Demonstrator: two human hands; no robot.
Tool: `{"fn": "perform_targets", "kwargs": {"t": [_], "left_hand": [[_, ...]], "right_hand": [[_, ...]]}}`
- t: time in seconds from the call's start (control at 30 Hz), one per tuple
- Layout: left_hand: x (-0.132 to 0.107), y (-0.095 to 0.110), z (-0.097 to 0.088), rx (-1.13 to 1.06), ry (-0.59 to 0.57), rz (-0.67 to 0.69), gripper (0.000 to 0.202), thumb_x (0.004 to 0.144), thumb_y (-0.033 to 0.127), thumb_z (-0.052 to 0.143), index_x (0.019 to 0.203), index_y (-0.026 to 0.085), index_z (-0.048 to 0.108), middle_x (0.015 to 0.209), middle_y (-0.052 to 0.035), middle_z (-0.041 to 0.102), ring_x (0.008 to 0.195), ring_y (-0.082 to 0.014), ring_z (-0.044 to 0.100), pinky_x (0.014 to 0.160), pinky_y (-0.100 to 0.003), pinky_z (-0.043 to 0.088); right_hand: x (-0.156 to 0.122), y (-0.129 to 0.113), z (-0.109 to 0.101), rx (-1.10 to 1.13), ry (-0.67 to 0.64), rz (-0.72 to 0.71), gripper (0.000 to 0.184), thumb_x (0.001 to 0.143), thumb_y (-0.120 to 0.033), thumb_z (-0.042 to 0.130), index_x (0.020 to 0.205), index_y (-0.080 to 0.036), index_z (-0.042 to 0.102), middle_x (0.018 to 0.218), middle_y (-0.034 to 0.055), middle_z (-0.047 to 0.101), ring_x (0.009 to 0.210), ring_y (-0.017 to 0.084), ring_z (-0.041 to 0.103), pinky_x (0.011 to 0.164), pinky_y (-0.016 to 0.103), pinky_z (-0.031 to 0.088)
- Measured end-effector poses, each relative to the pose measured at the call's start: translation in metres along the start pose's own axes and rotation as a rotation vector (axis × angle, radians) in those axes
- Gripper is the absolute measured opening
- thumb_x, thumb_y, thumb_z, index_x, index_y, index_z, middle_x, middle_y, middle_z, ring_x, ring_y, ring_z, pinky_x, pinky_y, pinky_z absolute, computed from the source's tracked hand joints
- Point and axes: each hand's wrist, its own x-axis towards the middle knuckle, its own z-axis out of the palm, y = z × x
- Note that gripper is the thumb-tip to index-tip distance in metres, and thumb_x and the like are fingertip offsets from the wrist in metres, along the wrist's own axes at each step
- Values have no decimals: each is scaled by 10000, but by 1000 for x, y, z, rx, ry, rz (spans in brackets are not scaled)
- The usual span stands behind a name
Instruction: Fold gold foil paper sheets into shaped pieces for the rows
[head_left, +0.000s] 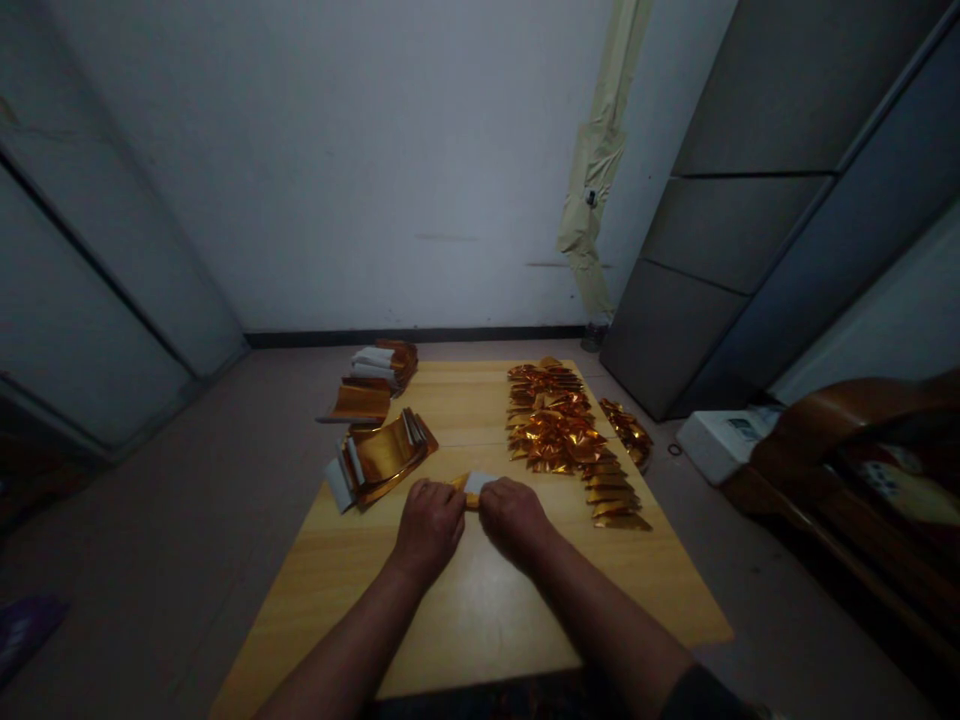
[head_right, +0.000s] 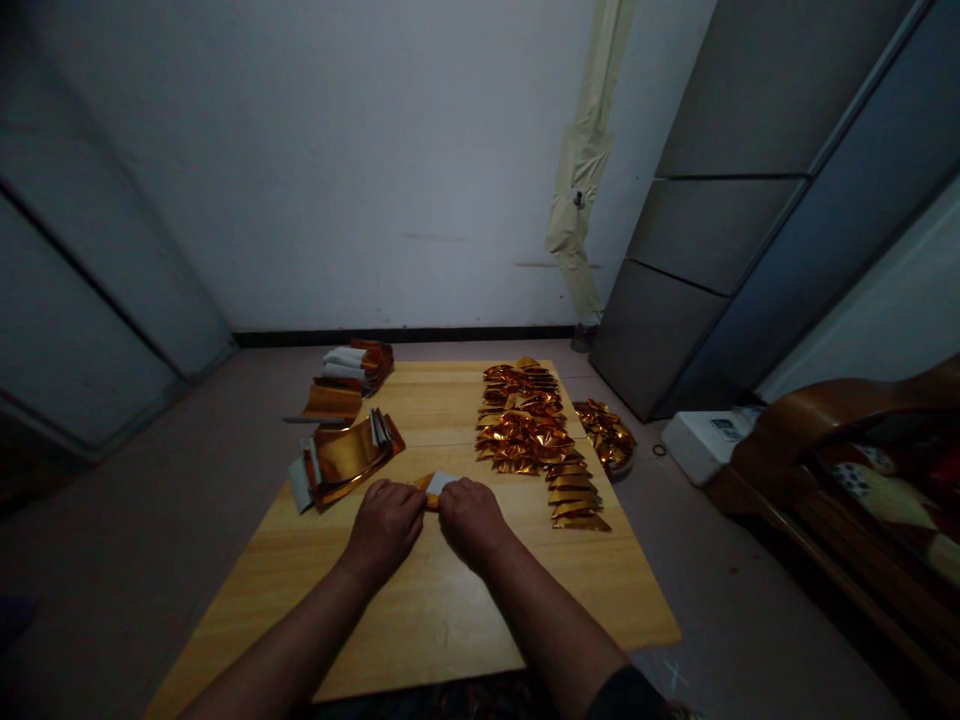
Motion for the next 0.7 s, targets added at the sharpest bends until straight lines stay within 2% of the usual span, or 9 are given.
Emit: {"fn": "perform_targets", "kwargs": {"t": [0.13, 0.23, 0.43, 0.7], "left_hand": [[-2, -2, 8, 23, 57, 1, 159, 899, 164, 518, 809, 191, 647, 809, -53, 659, 816, -201, 587, 893, -430, 397], [-3, -3, 10, 8, 77, 2, 176, 915, 175, 508, 836, 197, 664, 824, -49, 675, 823, -195, 600, 905, -431, 391], [-6, -4, 15, -23, 94, -36, 180, 908, 189, 514, 882, 211, 690, 885, -59, 700, 848, -195, 617, 937, -452, 377], [-7, 0, 13, -38, 76, -68, 181, 880, 137, 525, 890, 212, 690, 904, -59, 694, 907, -214, 623, 944, -475, 385]], "right_hand": [[1, -2, -8, 50, -10, 15, 94, 873, -175, 563, 907, -180, 650, 898, 55, 664, 838, 180, 544, 739, 280, 392], [3, -6, -7, 59, 13, -13, 111, 870, -242, 602, 966, -216, 652, 945, 42, 653, 863, 187, 530, 719, 288, 377], [1, -5, 9, -5, 54, -6, 117, 905, -163, 565, 879, -199, 674, 832, 46, 640, 822, 182, 520, 686, 291, 335], [-12, 0, 7, 5, 109, 14, 134, 901, -156, 582, 845, -193, 698, 792, 36, 657, 761, 168, 522, 673, 289, 325]]}}
